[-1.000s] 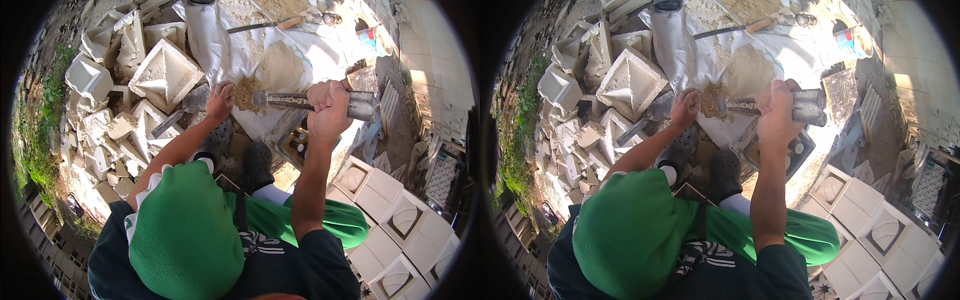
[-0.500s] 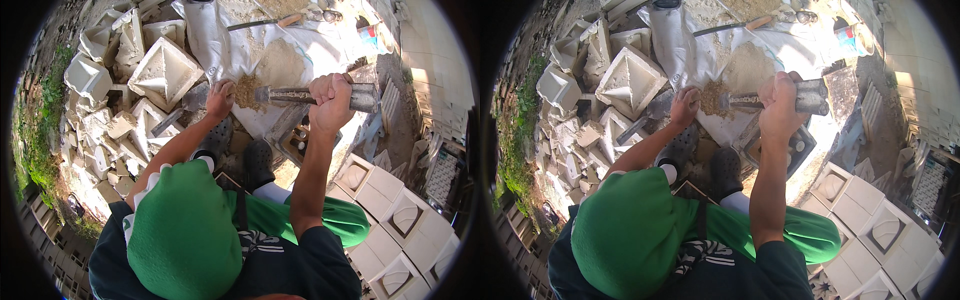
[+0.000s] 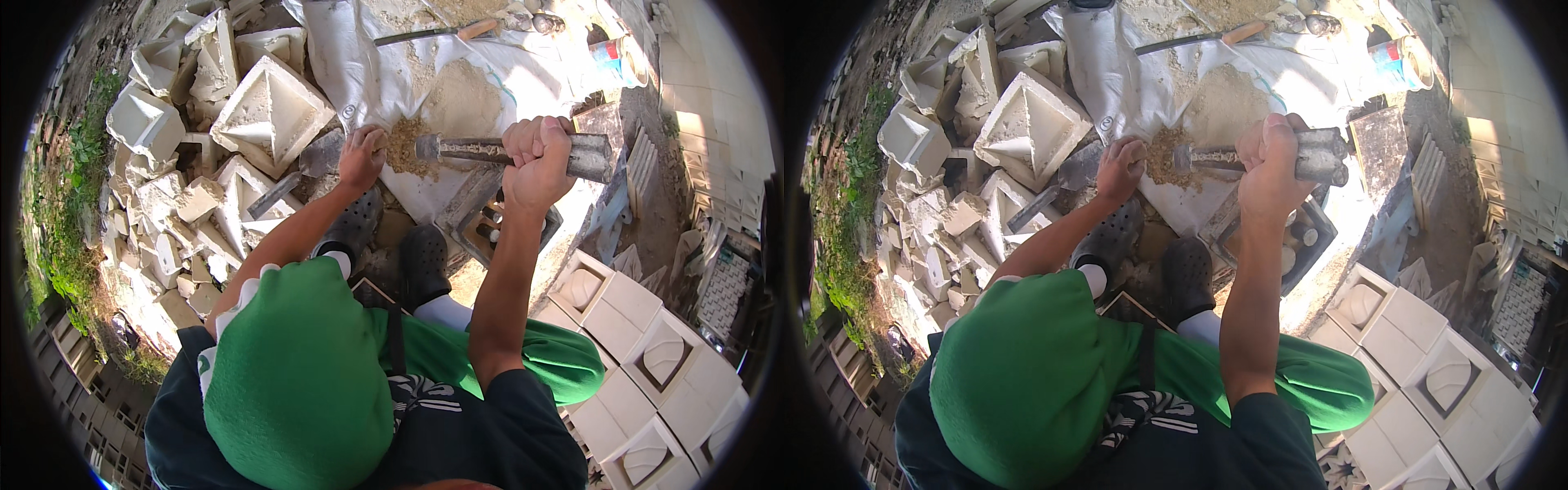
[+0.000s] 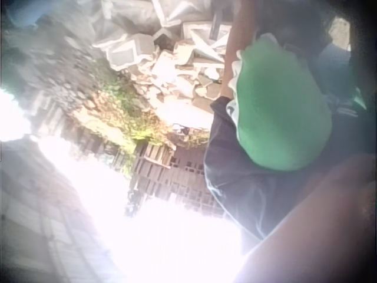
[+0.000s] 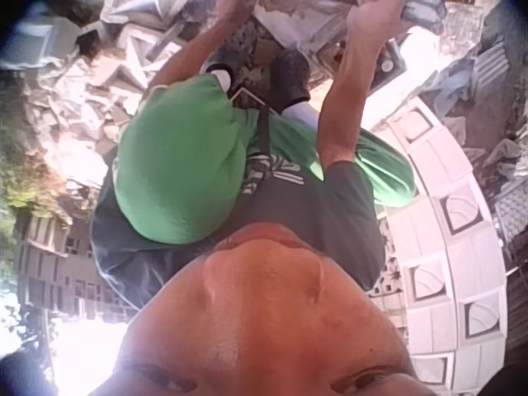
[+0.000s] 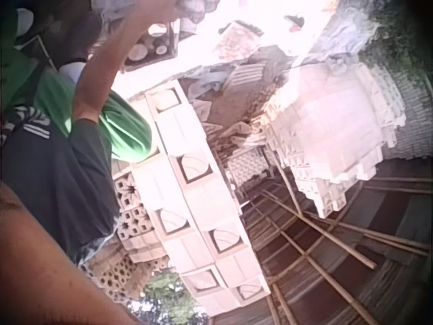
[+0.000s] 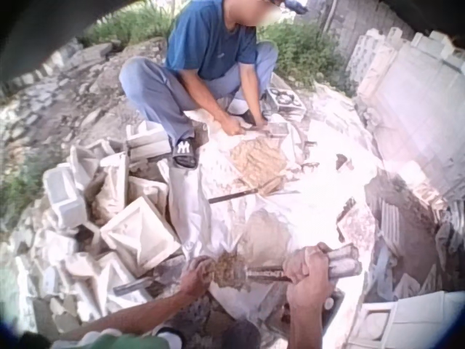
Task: The person cleans debris from ventilation blocks and fills a small wooden form with a mixture of sand and cement using a masonry chisel and their hands.
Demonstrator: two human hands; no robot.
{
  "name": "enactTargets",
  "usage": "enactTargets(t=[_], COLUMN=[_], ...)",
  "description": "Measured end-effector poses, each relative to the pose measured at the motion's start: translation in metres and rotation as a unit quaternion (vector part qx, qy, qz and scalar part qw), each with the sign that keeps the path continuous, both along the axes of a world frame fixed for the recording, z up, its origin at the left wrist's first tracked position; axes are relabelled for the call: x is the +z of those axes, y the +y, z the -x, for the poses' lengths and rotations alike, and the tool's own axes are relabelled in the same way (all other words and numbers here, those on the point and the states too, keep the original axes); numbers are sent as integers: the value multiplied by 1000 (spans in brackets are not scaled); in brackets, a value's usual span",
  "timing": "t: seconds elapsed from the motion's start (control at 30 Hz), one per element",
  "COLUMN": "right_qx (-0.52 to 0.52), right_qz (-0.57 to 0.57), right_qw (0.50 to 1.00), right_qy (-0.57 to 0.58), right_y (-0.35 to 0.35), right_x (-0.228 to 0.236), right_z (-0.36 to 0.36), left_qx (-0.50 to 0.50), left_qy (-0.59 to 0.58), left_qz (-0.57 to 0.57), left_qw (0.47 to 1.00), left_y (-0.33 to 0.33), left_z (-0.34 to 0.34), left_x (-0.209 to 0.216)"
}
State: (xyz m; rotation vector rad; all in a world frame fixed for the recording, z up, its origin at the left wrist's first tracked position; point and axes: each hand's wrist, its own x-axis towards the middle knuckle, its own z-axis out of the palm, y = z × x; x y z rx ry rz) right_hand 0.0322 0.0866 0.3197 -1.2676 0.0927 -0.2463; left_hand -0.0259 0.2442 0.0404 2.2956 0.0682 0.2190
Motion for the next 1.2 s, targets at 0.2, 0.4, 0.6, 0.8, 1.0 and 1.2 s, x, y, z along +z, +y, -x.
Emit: enactTargets(t=[0.2,0.4,0.6,0.8,1.0,1.2], right_qx=[-89,-29,-56,-23,-5,-50], right_qz=[54,25,-14,12,12,60], right_qw=[994,999,998,999,1000,997], right_qy=[37,27,23,38,-20,23], right_y=[15,0,1,4,7,33], right_x=[-64,-12,-42,-37,9,-67], right_z=[7,11,17,1,1,-12], left_qx=[-9,-1,-5,-4,5,5], left_qy=[-6,3,-4,5,-2,-10], left_qz=[-15,-16,-10,0,-7,4], left_qw=[1000,1000,1000,1000,1000,1000], left_y=[-4,1,-4,-1,0,-3], left_z=[-4,0,-8,0,-1,-4], left_x=[3,-4,2,2,0,2])
